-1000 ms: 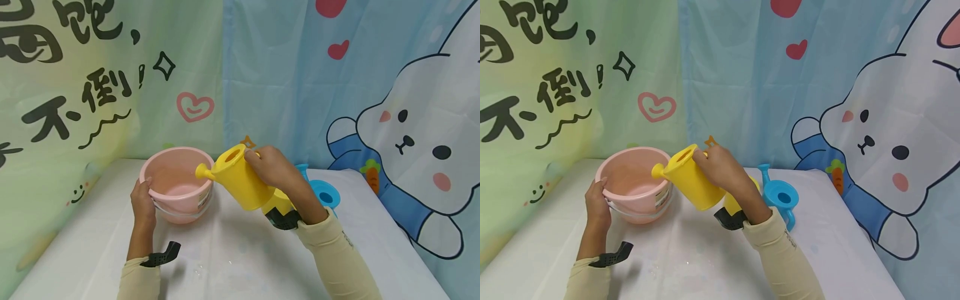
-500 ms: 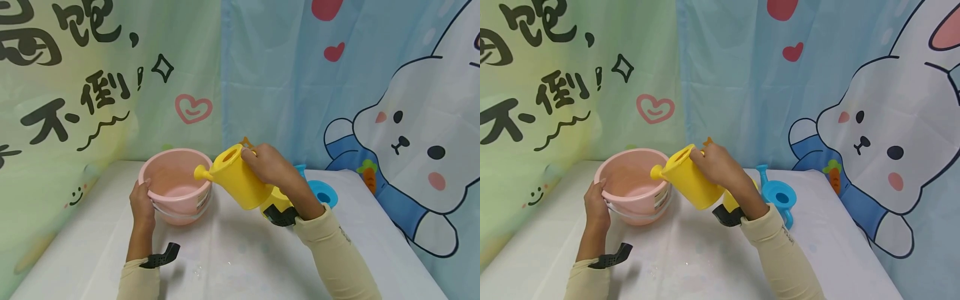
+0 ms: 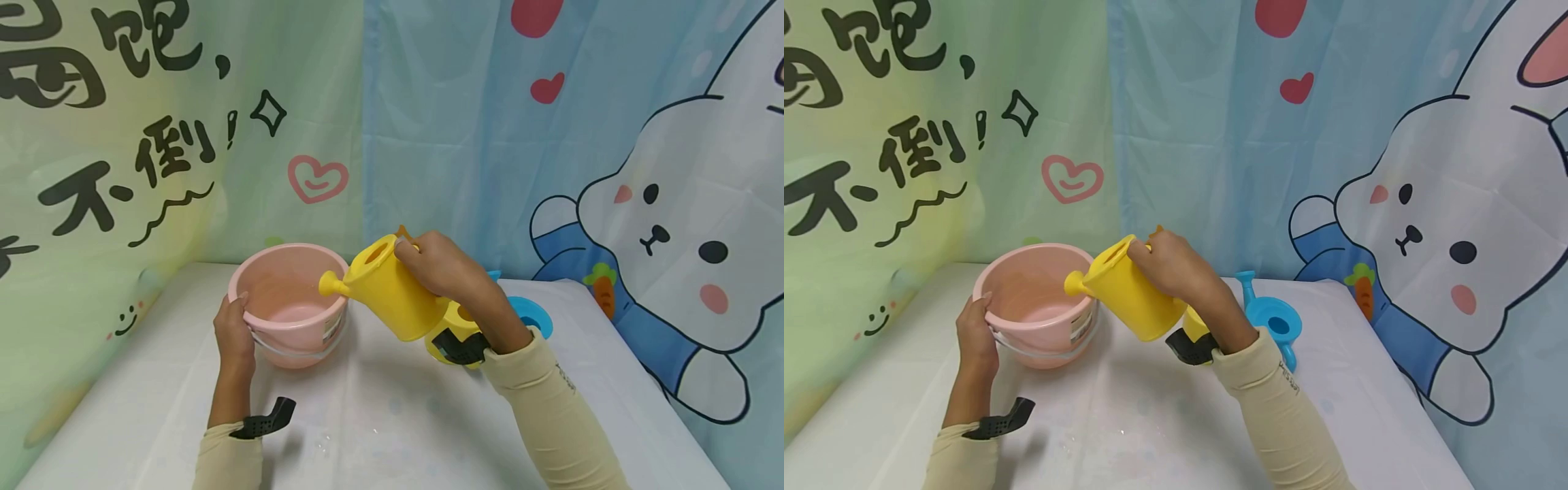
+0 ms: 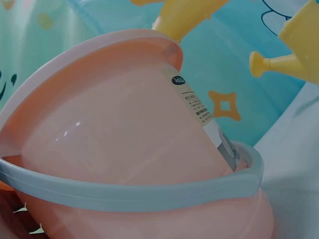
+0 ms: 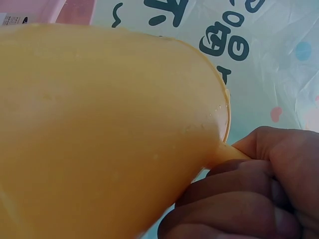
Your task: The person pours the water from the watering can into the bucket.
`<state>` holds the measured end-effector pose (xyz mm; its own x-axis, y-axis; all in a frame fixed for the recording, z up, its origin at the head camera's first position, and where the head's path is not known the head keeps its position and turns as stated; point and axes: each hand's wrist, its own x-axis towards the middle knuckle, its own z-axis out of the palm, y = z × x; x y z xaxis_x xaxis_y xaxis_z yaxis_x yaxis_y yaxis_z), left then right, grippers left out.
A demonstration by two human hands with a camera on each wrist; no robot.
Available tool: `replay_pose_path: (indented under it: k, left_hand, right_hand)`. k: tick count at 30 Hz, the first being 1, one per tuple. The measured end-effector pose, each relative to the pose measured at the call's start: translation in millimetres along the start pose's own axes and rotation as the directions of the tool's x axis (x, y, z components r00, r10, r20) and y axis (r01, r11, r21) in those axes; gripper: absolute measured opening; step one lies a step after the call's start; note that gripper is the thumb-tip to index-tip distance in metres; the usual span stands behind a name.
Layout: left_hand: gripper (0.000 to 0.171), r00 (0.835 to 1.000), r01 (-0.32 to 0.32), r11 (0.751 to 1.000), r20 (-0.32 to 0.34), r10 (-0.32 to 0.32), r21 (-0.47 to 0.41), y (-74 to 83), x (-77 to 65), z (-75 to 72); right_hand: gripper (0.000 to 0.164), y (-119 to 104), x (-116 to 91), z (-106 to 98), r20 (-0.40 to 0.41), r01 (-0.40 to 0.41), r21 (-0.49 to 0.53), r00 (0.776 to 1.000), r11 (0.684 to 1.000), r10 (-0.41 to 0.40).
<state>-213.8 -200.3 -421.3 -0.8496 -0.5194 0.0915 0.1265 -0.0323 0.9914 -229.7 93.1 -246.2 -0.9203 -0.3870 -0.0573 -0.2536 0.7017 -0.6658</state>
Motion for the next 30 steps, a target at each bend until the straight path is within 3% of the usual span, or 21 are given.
replay_pose_path:
  k: [30]
  left_hand:
    - [0.051,1.000,0.008,1.000,0.012,-0.008,-0.013,-3.6,3.6,-1.7]
  right_hand:
    - [0.044,-11.7,14.7,-9.6,0.077,-0.056,-0.034,0.995,0.998,0.059]
